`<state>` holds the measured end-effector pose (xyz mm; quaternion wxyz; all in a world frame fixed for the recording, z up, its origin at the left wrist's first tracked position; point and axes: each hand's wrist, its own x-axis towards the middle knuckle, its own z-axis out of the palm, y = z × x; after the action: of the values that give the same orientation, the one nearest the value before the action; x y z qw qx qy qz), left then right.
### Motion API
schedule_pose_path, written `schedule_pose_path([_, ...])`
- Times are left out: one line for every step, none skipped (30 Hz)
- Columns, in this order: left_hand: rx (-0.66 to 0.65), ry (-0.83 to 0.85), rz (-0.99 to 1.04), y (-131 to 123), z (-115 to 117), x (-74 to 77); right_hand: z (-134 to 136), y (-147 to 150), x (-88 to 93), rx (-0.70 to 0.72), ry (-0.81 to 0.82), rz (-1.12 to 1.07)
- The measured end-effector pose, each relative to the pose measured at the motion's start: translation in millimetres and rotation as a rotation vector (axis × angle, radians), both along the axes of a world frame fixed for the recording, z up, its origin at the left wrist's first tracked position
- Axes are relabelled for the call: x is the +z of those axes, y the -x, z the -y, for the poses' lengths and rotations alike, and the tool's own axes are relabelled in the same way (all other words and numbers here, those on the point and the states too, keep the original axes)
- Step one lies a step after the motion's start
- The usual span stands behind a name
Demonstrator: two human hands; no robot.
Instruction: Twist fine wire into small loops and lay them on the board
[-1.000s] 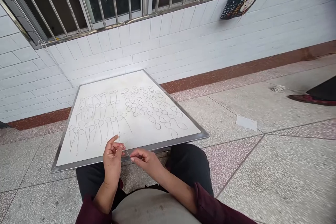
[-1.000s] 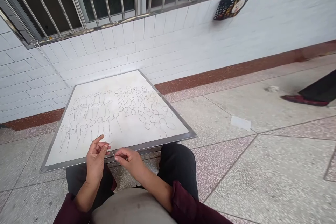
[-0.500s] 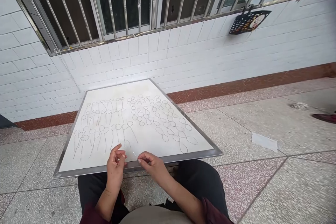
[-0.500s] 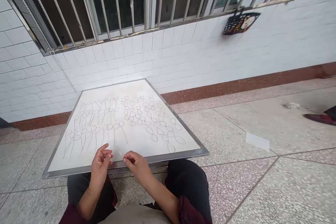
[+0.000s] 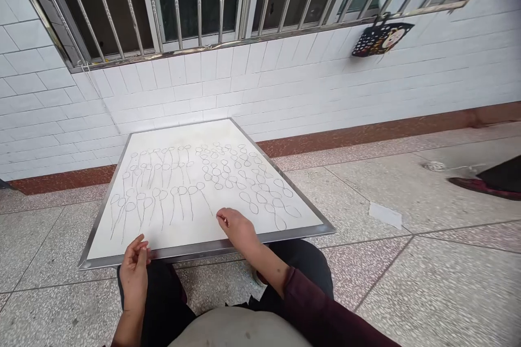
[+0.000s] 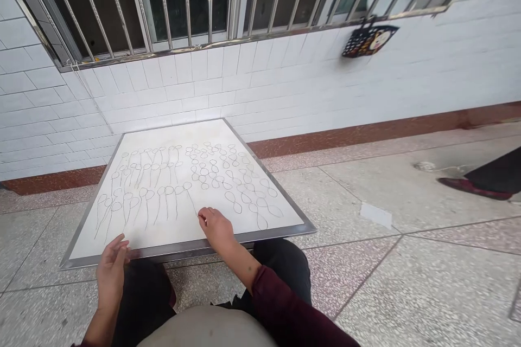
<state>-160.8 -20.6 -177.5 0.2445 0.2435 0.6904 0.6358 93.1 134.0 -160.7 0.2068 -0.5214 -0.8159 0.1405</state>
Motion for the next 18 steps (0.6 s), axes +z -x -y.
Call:
schedule_pose_path([0.008,0.011,0.008,1,5,-2.8,-6,-1,-2.2,-0.019,-0.024,0.07])
schedule_pose_path([0.01,0.02,0.017,2,10,-6.1,-11,-3,-4.5,-0.03,-0.038,0.125])
schedule_pose_path([0.008,0.03,0.026,2,14,-9.8,-17,-3,-6.9,-0.035,-0.041,0.161])
schedule_pose_path([0.005,0.043,0.036,2,18,-13.7,-22,-3,-9.4,-0.037,-0.038,0.182])
schedule_pose_path([0.004,0.061,0.046,2,21,-17.2,-27,-3,-11.9,-0.039,-0.032,0.199])
schedule_pose_path([0.004,0.08,0.057,1,24,-20.3,-31,-1,-14.3,-0.039,-0.028,0.219])
schedule_pose_path([0.006,0.098,0.067,1,25,-22.7,-35,0,-16.7,-0.038,-0.023,0.238])
schedule_pose_path([0.009,0.112,0.075,0,27,-24.3,-38,3,-18.9,-0.036,-0.019,0.254])
schedule_pose_path([0.012,0.121,0.08,0,27,-25.4,-41,5,-20.8,-0.033,-0.015,0.268])
schedule_pose_path([0.012,0.126,0.083,0,27,-26.1,-44,7,-22.4,-0.031,-0.013,0.279])
schedule_pose_path([0.01,0.131,0.085,0,27,-26.7,-47,9,-23.7,-0.03,-0.01,0.287])
schedule_pose_path([0.002,0.136,0.086,0,27,-27.2,-49,11,-24.6,-0.03,-0.008,0.293])
schedule_pose_path([-0.009,0.141,0.085,0,26,-27.9,-52,13,-25.3,-0.031,-0.006,0.298])
schedule_pose_path([-0.021,0.147,0.083,0,26,-28.7,-54,15,-25.9,-0.033,-0.003,0.301])
schedule_pose_path([-0.031,0.154,0.082,0,26,-29.6,-57,16,-26.3,-0.035,0.001,0.303])
schedule_pose_path([-0.04,0.158,0.081,-1,25,-30.5,-59,17,-26.7,-0.038,0.005,0.305])
schedule_pose_path([-0.044,0.164,0.08,-1,25,-31.2,-62,18,-27.2,-0.04,0.011,0.307])
schedule_pose_path([-0.046,0.174,0.075,-1,24,-31.8,-64,19,-27.6,-0.042,0.016,0.308])
